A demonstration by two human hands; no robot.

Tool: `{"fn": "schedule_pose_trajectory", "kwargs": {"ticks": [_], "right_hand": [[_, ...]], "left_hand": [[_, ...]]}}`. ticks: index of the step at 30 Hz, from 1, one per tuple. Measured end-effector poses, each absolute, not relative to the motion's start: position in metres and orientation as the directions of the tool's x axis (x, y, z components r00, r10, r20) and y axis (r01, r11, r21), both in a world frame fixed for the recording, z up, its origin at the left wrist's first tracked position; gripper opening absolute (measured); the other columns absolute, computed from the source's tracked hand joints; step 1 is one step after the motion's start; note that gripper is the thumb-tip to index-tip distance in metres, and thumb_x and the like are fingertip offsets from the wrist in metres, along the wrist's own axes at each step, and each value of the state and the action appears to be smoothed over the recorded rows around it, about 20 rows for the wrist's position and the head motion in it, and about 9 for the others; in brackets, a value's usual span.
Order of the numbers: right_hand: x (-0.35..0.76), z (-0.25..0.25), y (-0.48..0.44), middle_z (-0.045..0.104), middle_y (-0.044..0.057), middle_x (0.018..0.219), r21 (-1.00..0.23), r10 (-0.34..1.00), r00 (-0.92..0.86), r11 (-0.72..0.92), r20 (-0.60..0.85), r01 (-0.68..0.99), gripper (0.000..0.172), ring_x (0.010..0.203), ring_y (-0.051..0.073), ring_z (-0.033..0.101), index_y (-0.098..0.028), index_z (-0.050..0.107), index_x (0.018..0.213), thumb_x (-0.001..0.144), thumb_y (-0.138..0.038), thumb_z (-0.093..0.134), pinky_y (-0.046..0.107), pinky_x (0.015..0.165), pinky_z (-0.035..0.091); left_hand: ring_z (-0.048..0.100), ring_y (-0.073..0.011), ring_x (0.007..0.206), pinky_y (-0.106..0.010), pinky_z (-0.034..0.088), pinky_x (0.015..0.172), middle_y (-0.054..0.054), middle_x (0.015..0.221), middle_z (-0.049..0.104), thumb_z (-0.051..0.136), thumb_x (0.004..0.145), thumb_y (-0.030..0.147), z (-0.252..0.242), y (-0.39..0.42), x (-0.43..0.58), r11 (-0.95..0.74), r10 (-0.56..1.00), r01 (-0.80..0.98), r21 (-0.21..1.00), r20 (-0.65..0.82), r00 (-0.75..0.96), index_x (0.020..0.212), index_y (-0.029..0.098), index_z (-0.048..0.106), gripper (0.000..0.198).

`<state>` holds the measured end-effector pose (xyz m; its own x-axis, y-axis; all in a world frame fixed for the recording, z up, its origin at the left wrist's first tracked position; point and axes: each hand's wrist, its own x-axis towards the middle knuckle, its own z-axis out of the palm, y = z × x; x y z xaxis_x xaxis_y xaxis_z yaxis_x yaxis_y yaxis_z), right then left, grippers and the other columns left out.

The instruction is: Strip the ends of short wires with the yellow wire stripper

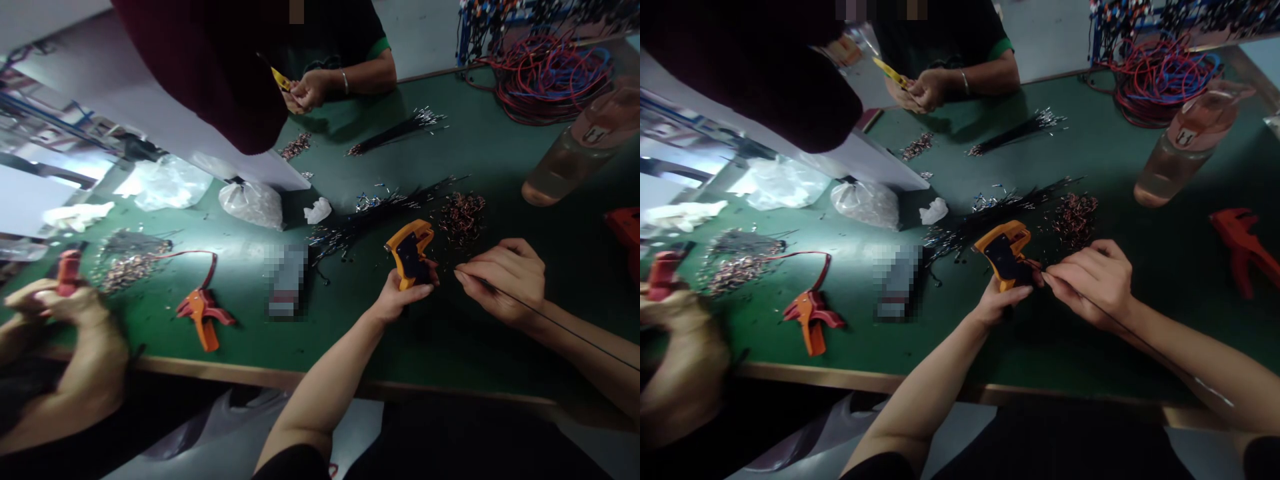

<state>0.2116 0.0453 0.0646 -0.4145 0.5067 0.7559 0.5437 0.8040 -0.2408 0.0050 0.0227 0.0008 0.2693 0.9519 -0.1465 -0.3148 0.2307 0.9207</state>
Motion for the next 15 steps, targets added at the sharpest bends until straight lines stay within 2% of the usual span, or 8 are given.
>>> {"fn": "schedule_pose_trajectory", "kwargs": {"ticks": [15], "right_hand": [[0.2112, 0.0626, 0.0446, 0.074, -0.003, 0.069, -0.245, 0.508, -0.421, 0.807, 0.751, 0.537, 0.007, 0.055, 0.012, 0.065, -0.023, 0.064, 0.085, 0.091, -0.020, 0.065, 0.032, 0.069, 0.043]], "left_hand": [[0.061, -0.0141, 0.065, -0.031, 0.049, 0.070, -0.001, 0.070, 0.066, 0.086, 0.064, 0.038, 0.0032, 0.0213, 0.0079, 0.221, 0.967, -0.275, 0.936, -0.174, 0.185, 0.090, 0.015, 0.071, 0.037]]}}
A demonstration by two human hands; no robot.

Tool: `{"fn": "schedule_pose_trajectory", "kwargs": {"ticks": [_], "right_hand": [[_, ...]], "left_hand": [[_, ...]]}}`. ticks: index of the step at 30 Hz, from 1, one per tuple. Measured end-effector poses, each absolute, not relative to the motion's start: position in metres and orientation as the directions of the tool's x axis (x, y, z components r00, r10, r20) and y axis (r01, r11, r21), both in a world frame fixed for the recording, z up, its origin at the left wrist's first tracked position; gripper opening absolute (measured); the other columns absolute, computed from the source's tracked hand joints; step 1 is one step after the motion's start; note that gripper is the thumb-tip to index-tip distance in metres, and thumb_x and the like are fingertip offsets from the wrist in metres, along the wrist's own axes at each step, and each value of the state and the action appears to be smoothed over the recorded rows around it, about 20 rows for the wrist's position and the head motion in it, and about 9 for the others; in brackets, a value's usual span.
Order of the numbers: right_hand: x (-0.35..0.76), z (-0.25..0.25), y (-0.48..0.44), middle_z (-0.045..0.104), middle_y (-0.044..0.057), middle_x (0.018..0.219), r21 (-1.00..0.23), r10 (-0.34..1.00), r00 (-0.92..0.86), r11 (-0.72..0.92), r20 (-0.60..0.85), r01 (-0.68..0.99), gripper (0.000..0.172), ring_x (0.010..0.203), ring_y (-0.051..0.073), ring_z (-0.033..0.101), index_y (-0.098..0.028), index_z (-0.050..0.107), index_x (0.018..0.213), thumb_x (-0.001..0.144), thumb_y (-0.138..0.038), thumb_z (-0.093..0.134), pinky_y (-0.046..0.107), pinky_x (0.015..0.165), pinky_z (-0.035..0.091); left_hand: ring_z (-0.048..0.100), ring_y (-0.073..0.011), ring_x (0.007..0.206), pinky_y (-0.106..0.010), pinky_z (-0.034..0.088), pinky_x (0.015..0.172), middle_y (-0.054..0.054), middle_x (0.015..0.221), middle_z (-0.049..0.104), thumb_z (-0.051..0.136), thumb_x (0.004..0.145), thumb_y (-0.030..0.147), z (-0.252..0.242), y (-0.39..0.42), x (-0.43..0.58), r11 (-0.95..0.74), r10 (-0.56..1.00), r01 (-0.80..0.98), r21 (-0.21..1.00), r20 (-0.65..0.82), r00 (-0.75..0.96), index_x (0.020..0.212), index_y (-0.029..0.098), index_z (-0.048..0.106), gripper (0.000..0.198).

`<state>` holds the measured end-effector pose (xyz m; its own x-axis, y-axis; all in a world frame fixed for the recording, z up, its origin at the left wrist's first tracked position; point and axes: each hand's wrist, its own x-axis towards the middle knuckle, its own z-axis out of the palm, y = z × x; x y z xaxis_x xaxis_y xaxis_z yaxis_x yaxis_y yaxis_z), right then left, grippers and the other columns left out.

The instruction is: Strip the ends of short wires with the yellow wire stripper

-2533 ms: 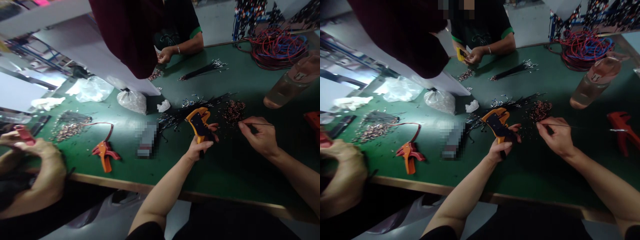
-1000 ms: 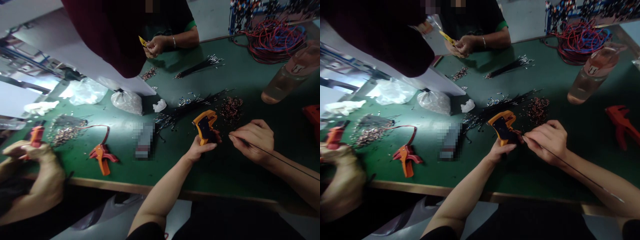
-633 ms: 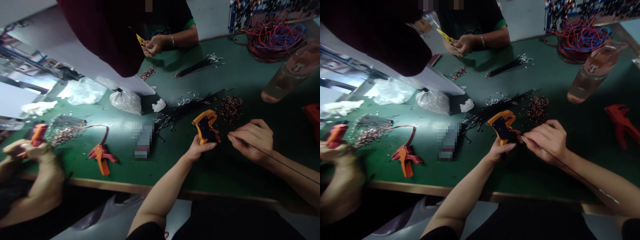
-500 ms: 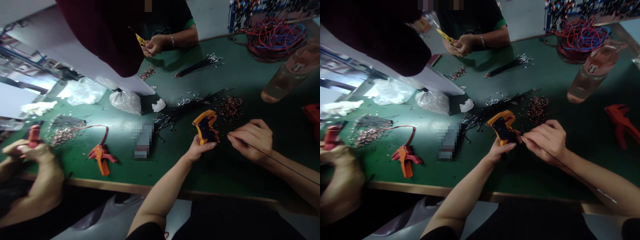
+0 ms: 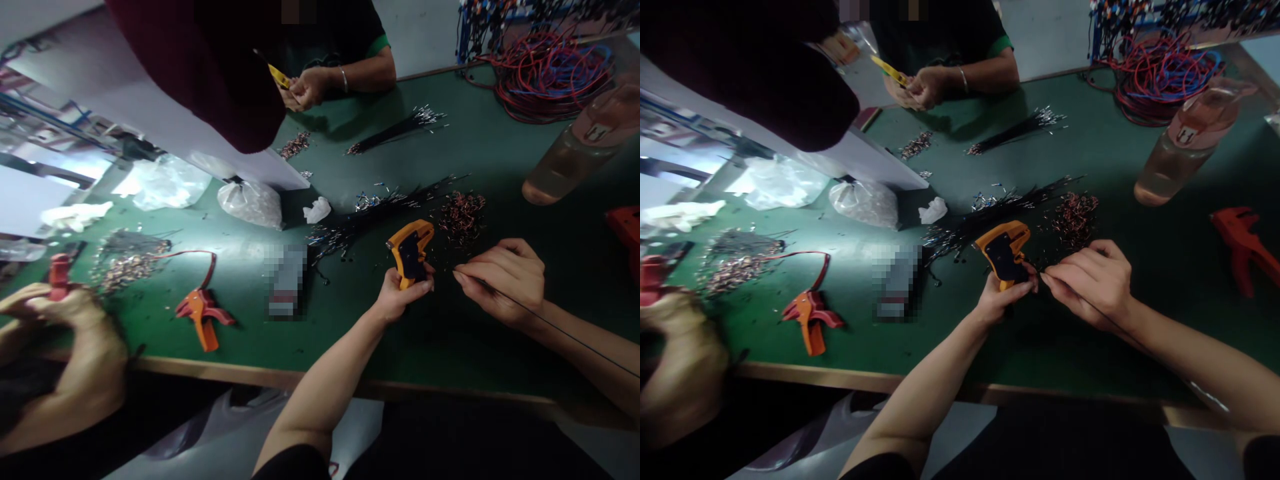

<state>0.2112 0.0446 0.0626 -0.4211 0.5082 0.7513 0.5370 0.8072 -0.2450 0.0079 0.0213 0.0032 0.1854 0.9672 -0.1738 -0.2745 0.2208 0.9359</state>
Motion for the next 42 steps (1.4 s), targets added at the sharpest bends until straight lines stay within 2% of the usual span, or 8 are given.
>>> {"fn": "schedule_pose_trajectory", "kwargs": {"ticks": [9, 14, 22, 26, 30, 34, 37, 42], "right_hand": [[0.211, 0.063, 0.044, 0.074, -0.003, 0.069, -0.242, 0.497, -0.413, 0.812, 0.763, 0.531, 0.008, 0.055, 0.012, 0.064, -0.022, 0.062, 0.085, 0.089, -0.018, 0.067, 0.032, 0.069, 0.043], [0.211, 0.064, 0.045, 0.074, -0.003, 0.069, -0.247, 0.505, -0.412, 0.808, 0.759, 0.535, 0.008, 0.056, 0.012, 0.065, -0.022, 0.064, 0.084, 0.089, -0.018, 0.067, 0.032, 0.069, 0.043], [0.211, 0.063, 0.045, 0.074, -0.004, 0.069, -0.283, 0.529, -0.390, 0.797, 0.754, 0.533, 0.010, 0.056, 0.012, 0.065, -0.024, 0.066, 0.082, 0.090, -0.019, 0.065, 0.033, 0.069, 0.044], [0.214, 0.065, 0.048, 0.074, -0.004, 0.067, -0.356, 0.597, -0.348, 0.753, 0.723, 0.553, 0.014, 0.055, 0.013, 0.066, -0.026, 0.068, 0.079, 0.091, -0.021, 0.063, 0.034, 0.070, 0.047], [0.216, 0.064, 0.054, 0.073, -0.002, 0.065, -0.471, 0.675, -0.246, 0.687, 0.695, 0.554, 0.016, 0.055, 0.015, 0.066, -0.025, 0.067, 0.076, 0.090, -0.022, 0.064, 0.035, 0.068, 0.051], [0.218, 0.058, 0.061, 0.073, 0.000, 0.069, -0.667, 0.793, -0.100, 0.567, 0.601, 0.484, 0.019, 0.060, 0.017, 0.067, -0.024, 0.067, 0.072, 0.091, -0.024, 0.063, 0.033, 0.059, 0.052], [0.218, 0.054, 0.066, 0.071, 0.001, 0.069, -0.792, 0.864, 0.000, 0.461, 0.503, 0.401, 0.027, 0.055, 0.014, 0.065, -0.022, 0.066, 0.067, 0.093, -0.030, 0.063, 0.028, 0.050, 0.050], [0.218, 0.049, 0.073, 0.066, -0.001, 0.060, -0.883, 0.922, 0.019, 0.364, 0.386, 0.296, 0.028, 0.049, 0.012, 0.061, -0.023, 0.066, 0.066, 0.091, -0.036, 0.067, 0.026, 0.046, 0.049]], "left_hand": [[0.059, -0.0133, 0.056, -0.029, 0.048, 0.061, 0.000, 0.061, 0.064, 0.086, 0.061, 0.043, 0.011, 0.020, 0.010, 0.253, 0.962, -0.199, 0.947, -0.224, 0.156, 0.080, 0.014, 0.070, 0.038], [0.048, -0.0094, 0.044, -0.026, 0.041, 0.050, 0.003, 0.048, 0.055, 0.084, 0.062, 0.046, 0.013, 0.020, 0.011, 0.259, 0.965, -0.173, 0.950, -0.245, 0.098, 0.069, 0.015, 0.065, 0.037], [0.043, -0.0076, 0.038, -0.025, 0.033, 0.043, 0.005, 0.045, 0.051, 0.084, 0.062, 0.045, 0.009, 0.018, 0.012, 0.288, 0.957, -0.199, 0.937, -0.273, 0.100, 0.067, 0.016, 0.061, 0.037], [0.048, -0.0091, 0.043, -0.026, 0.038, 0.048, 0.005, 0.049, 0.054, 0.084, 0.063, 0.038, 0.004, 0.025, 0.009, 0.246, 0.969, -0.362, 0.899, -0.227, 0.095, 0.073, 0.016, 0.063, 0.032], [0.061, -0.0148, 0.064, -0.031, 0.048, 0.067, -0.001, 0.069, 0.065, 0.083, 0.059, 0.032, 0.002, 0.032, 0.003, 0.258, 0.965, -0.508, 0.822, -0.191, 0.181, 0.092, 0.015, 0.070, 0.039], [0.064, -0.0191, 0.076, -0.035, 0.048, 0.077, -0.004, 0.082, 0.069, 0.083, 0.059, 0.032, 0.001, 0.031, 0.000, 0.340, 0.919, -0.488, 0.804, -0.173, 0.356, 0.105, 0.015, 0.071, 0.050], [0.064, -0.0194, 0.077, -0.036, 0.048, 0.079, -0.005, 0.084, 0.070, 0.084, 0.059, 0.032, 0.001, 0.027, 0.000, 0.372, 0.879, -0.430, 0.823, -0.164, 0.448, 0.108, 0.015, 0.071, 0.054], [0.063, -0.0209, 0.077, -0.037, 0.048, 0.078, -0.008, 0.086, 0.070, 0.086, 0.059, 0.033, 0.001, 0.024, 0.001, 0.396, 0.852, -0.386, 0.833, -0.176, 0.494, 0.109, 0.015, 0.071, 0.055]]}}
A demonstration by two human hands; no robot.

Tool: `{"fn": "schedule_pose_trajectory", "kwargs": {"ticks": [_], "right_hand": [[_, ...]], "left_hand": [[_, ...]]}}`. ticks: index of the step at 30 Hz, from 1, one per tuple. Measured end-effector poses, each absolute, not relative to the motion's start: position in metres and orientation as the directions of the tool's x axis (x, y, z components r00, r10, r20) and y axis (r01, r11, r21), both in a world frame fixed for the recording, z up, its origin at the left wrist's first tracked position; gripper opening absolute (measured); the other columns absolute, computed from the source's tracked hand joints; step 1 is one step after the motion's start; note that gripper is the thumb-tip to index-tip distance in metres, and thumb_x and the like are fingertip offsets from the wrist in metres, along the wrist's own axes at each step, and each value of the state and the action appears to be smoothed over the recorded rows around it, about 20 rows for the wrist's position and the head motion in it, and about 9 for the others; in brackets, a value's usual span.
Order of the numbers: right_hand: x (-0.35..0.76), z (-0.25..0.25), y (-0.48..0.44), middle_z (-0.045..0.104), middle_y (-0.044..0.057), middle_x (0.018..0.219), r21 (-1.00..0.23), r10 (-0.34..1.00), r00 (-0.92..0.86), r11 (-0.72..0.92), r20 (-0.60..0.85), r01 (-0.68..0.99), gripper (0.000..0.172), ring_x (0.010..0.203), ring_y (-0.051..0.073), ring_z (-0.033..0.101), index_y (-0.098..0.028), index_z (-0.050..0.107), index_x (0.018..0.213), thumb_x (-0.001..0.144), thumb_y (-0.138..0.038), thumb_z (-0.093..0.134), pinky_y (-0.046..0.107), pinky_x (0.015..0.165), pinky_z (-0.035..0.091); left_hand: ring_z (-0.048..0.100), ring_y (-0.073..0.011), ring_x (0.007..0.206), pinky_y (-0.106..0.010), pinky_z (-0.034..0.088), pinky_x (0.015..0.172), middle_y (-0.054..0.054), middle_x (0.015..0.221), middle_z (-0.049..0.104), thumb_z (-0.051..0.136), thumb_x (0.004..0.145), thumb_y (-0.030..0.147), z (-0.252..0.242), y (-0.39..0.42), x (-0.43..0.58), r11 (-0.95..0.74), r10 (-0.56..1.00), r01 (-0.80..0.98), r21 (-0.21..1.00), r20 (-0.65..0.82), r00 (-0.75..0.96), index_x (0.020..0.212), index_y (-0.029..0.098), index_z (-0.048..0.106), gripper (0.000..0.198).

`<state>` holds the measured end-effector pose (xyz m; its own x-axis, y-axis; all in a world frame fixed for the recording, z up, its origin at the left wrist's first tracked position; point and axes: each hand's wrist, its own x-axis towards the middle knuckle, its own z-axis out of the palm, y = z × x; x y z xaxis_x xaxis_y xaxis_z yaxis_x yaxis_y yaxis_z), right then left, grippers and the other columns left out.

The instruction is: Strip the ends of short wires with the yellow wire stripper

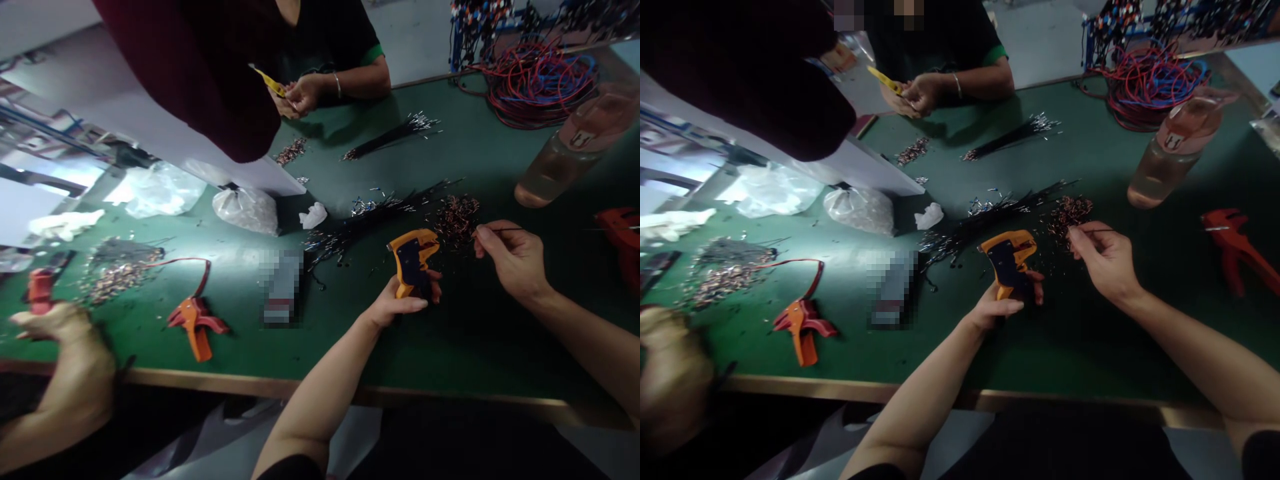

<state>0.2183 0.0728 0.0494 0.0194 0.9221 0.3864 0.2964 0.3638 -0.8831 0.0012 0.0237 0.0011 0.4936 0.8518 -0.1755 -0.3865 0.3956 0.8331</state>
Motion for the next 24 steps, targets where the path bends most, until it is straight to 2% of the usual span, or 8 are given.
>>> {"fn": "schedule_pose_trajectory", "kwargs": {"ticks": [8, 14, 17, 24], "right_hand": [[0.218, 0.035, 0.080, 0.062, -0.002, 0.056, -0.940, 0.954, 0.003, 0.296, 0.300, 0.171, 0.038, 0.049, 0.011, 0.058, -0.022, 0.062, 0.058, 0.089, -0.044, 0.068, 0.026, 0.049, 0.049], [0.214, 0.033, 0.082, 0.057, -0.003, 0.051, -0.984, 0.983, 0.040, 0.177, 0.178, 0.028, 0.039, 0.050, 0.011, 0.054, -0.022, 0.061, 0.055, 0.081, -0.046, 0.074, 0.027, 0.054, 0.048], [0.213, 0.033, 0.083, 0.055, -0.004, 0.050, -0.993, 0.995, 0.041, 0.095, 0.092, -0.073, 0.036, 0.046, 0.010, 0.050, -0.021, 0.060, 0.057, 0.076, -0.046, 0.078, 0.027, 0.050, 0.046], [0.212, 0.035, 0.084, 0.055, -0.004, 0.052, -0.986, 1.000, -0.004, 0.010, 0.011, -0.167, 0.035, 0.046, 0.009, 0.050, -0.020, 0.058, 0.056, 0.072, -0.043, 0.080, 0.025, 0.046, 0.042]], "left_hand": [[0.063, -0.0206, 0.076, -0.037, 0.049, 0.078, -0.008, 0.085, 0.070, 0.086, 0.060, 0.034, -0.001, 0.024, 0.001, 0.394, 0.839, -0.375, 0.839, -0.162, 0.519, 0.109, 0.015, 0.071, 0.055], [0.064, -0.0200, 0.075, -0.036, 0.050, 0.076, -0.007, 0.084, 0.070, 0.087, 0.060, 0.034, 0.000, 0.024, 0.000, 0.406, 0.820, -0.371, 0.835, -0.154, 0.551, 0.111, 0.015, 0.071, 0.057], [0.065, -0.0198, 0.075, -0.035, 0.050, 0.075, -0.007, 0.082, 0.071, 0.087, 0.061, 0.035, 0.002, 0.023, -0.001, 0.414, 0.814, -0.348, 0.841, -0.171, 0.555, 0.107, 0.014, 0.072, 0.053], [0.064, -0.0184, 0.068, -0.033, 0.050, 0.069, -0.006, 0.074, 0.070, 0.088, 0.060, 0.035, 0.006, 0.022, -0.001, 0.440, 0.823, -0.319, 0.839, -0.236, 0.516, 0.095, 0.013, 0.073, 0.044]]}}
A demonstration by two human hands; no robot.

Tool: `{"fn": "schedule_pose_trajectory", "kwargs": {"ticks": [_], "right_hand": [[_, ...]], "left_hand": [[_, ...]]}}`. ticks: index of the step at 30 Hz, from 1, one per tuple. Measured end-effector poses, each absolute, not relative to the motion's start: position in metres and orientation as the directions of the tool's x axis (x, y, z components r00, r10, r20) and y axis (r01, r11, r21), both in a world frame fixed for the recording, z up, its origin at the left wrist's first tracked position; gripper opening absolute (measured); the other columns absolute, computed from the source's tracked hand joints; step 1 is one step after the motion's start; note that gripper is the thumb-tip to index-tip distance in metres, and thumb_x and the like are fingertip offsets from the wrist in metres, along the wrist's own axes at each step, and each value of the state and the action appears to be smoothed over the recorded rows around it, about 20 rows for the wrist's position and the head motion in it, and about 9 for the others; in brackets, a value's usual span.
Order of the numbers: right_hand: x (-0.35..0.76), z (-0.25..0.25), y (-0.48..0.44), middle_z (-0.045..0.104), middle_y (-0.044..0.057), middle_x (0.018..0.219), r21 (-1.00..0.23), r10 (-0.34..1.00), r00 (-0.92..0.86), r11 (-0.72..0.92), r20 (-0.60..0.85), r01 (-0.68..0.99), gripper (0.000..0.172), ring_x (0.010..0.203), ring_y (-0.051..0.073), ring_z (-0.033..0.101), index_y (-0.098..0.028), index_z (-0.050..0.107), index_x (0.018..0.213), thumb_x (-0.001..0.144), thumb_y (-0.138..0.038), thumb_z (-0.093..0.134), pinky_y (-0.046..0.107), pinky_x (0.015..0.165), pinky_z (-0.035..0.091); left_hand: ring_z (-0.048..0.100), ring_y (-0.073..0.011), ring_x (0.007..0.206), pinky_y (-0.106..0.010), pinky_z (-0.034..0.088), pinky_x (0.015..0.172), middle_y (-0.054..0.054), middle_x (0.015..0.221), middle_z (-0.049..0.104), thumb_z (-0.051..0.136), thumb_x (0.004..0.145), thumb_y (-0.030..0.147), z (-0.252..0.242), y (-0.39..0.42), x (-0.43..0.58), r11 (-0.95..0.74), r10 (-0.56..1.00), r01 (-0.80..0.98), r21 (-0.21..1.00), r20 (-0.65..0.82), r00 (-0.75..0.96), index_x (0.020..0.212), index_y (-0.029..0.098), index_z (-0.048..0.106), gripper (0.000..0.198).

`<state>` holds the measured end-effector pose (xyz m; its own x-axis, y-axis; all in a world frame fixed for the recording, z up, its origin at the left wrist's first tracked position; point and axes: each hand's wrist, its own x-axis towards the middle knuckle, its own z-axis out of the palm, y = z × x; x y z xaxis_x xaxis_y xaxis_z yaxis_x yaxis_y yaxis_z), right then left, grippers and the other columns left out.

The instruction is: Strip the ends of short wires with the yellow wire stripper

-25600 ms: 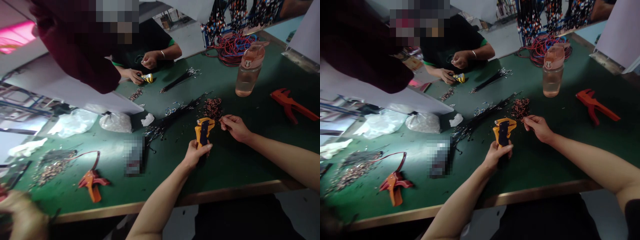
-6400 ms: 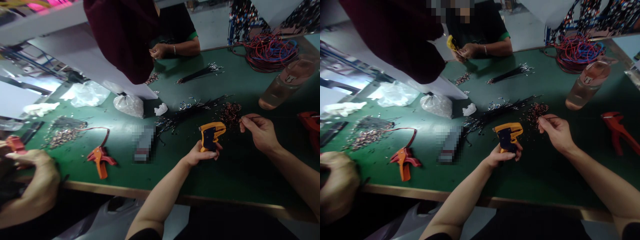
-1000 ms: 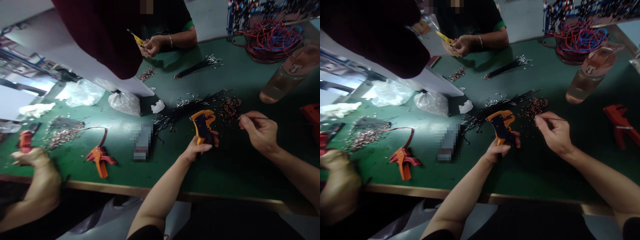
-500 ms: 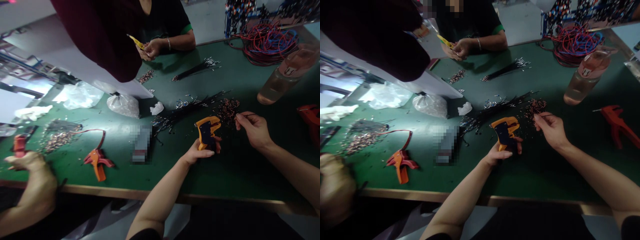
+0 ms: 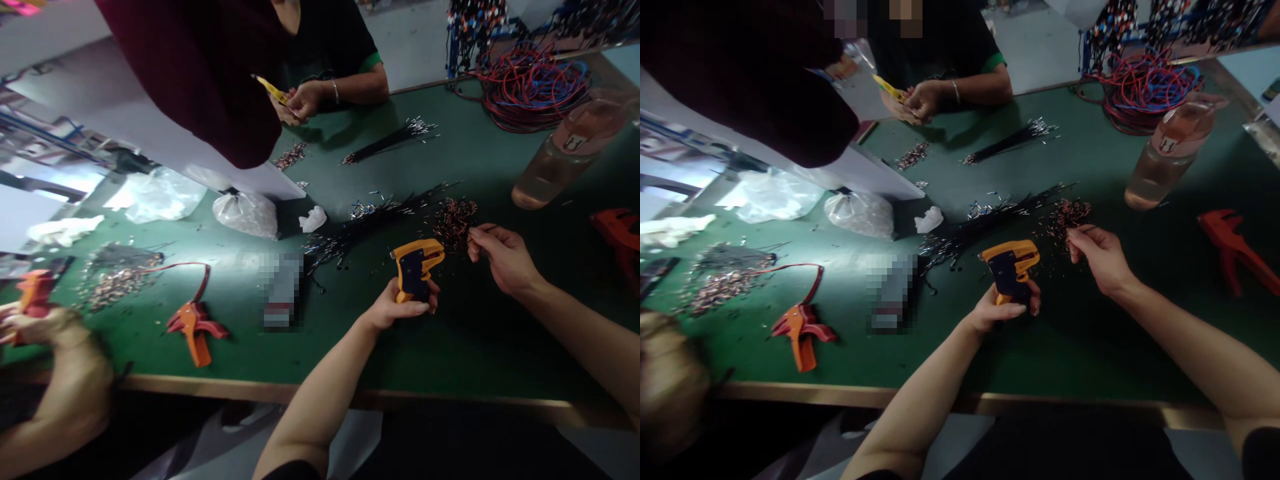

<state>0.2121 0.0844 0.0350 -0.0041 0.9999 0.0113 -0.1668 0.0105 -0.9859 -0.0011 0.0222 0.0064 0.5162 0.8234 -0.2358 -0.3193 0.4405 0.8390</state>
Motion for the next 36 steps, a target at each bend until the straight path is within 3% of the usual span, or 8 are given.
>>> {"fn": "schedule_pose_trajectory", "kwargs": {"ticks": [8, 16, 25, 29, 36], "right_hand": [[0.213, 0.034, 0.084, 0.055, -0.004, 0.052, -0.985, 0.999, -0.038, -0.017, -0.010, -0.174, 0.034, 0.046, 0.010, 0.050, -0.020, 0.058, 0.062, 0.074, -0.045, 0.079, 0.026, 0.046, 0.043], [0.211, 0.038, 0.083, 0.055, -0.005, 0.050, -0.963, 0.996, -0.004, -0.092, -0.094, -0.254, 0.033, 0.045, 0.009, 0.049, -0.020, 0.060, 0.059, 0.065, -0.040, 0.085, 0.026, 0.046, 0.041], [0.211, 0.039, 0.083, 0.055, -0.005, 0.053, -0.966, 0.995, -0.011, -0.100, -0.100, -0.237, 0.039, 0.046, 0.009, 0.049, -0.020, 0.059, 0.061, 0.065, -0.049, 0.085, 0.026, 0.048, 0.041], [0.209, 0.038, 0.081, 0.056, -0.004, 0.053, -0.967, 0.996, -0.003, -0.091, -0.093, -0.240, 0.041, 0.047, 0.008, 0.048, -0.020, 0.060, 0.060, 0.063, -0.052, 0.086, 0.026, 0.049, 0.040], [0.208, 0.034, 0.081, 0.054, -0.005, 0.053, -0.975, 0.998, 0.016, -0.053, -0.058, -0.215, 0.042, 0.048, 0.009, 0.047, -0.021, 0.060, 0.061, 0.067, -0.055, 0.083, 0.026, 0.048, 0.040]], "left_hand": [[0.064, -0.0181, 0.066, -0.032, 0.050, 0.067, -0.006, 0.072, 0.070, 0.089, 0.059, 0.036, 0.007, 0.021, 0.000, 0.449, 0.814, -0.299, 0.842, -0.247, 0.526, 0.092, 0.013, 0.073, 0.044], [0.060, -0.0160, 0.058, -0.031, 0.047, 0.060, -0.004, 0.064, 0.064, 0.087, 0.061, 0.040, 0.009, 0.021, 0.000, 0.409, 0.835, -0.256, 0.876, -0.246, 0.493, 0.084, 0.012, 0.071, 0.039], [0.054, -0.0116, 0.048, -0.027, 0.041, 0.050, -0.001, 0.056, 0.060, 0.086, 0.063, 0.041, 0.009, 0.019, 0.003, 0.375, 0.860, -0.225, 0.899, -0.247, 0.447, 0.076, 0.012, 0.065, 0.038], [0.042, -0.0071, 0.037, -0.023, 0.030, 0.042, 0.006, 0.044, 0.048, 0.084, 0.065, 0.041, 0.001, 0.020, 0.006, 0.367, 0.907, -0.298, 0.881, -0.268, 0.323, 0.068, 0.014, 0.059, 0.037], [0.054, -0.0126, 0.048, -0.028, 0.040, 0.051, 0.001, 0.057, 0.060, 0.084, 0.062, 0.037, -0.006, 0.022, 0.002, 0.368, 0.890, -0.474, 0.800, -0.156, 0.429, 0.080, 0.014, 0.062, 0.037]]}}
